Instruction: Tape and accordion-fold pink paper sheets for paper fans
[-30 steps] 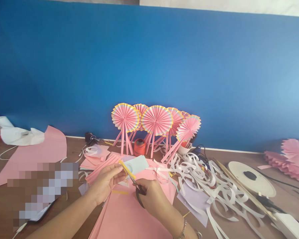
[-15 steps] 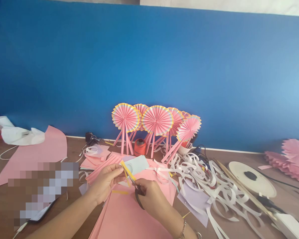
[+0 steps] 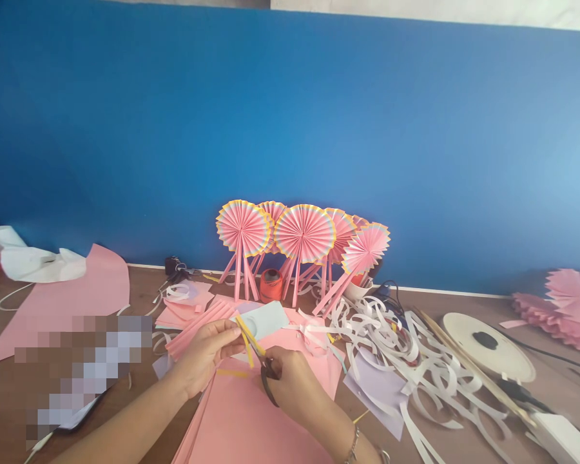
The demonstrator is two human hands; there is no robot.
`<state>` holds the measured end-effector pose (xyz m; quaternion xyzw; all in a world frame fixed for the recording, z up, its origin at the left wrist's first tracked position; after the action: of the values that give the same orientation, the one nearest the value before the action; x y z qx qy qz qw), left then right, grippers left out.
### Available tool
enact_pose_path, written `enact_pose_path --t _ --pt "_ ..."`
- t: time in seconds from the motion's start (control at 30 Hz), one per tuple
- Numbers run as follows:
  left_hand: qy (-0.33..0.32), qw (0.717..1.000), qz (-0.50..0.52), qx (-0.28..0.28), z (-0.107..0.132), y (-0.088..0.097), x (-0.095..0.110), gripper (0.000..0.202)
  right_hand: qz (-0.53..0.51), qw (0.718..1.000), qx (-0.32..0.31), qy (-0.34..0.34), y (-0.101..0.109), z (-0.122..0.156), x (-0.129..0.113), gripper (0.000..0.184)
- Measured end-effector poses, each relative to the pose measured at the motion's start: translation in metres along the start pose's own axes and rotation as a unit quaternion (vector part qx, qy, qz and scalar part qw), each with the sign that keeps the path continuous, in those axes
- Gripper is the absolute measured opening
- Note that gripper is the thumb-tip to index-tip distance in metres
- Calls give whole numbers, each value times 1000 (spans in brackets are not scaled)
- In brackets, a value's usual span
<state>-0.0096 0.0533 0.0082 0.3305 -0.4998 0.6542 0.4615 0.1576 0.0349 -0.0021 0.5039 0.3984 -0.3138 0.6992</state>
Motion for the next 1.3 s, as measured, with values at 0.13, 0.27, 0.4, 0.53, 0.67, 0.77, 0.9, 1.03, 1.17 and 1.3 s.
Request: enact_pose_path --t 0.13,0.27,0.4,0.53,0.67,0.77,0.9,1.03,1.17,1.3 --pt "3 1000 -5 -2 2 -2 0 27 -1 1000 1 2 -1 0 -1 6" --pt "10 1000 0 -5 3 -4 0 26 -6 1000 -2 -6 -2 -1 3 2" --pt "25 999 34 -27 3 -8 -3 21 -32 999 -14 -34 -3 -2 8 5" --pt "57 994 79 -48 3 -10 -6 21 -56 996 -37 -54 -4 -3 9 10" --pt "90 986 136 -33 1 -8 -9 15 -69 995 -54 -57 -2 -5 6 22" --pt "103 983 152 -14 -1 -6 -8 12 -94 988 -83 -86 0 -5 6 38" --pt "111 980 166 1 -4 -4 -8 10 -163 969 -173 -65 3 -4 3 44" --pt "95 980 174 38 -10 2 -10 3 -133 968 -201 -65 16 -4 4 40" --pt "57 982 167 73 -16 8 -10 11 44 994 -77 -69 44 -12 11 23" --pt "47 985 150 78 -14 8 -9 8 284 950 127 -22 67 -19 16 17"
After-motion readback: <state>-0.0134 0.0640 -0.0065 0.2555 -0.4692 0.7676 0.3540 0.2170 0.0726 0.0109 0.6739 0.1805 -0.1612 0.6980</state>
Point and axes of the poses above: each hand's wrist, its own z-axis away from the middle knuckle, its own y-axis out of the back of the hand, x = y × z, the point moved 4 cm from there along -z, towards the middle knuckle, and after that the axes turned 6 degrees about x, right-handed, at the moved point
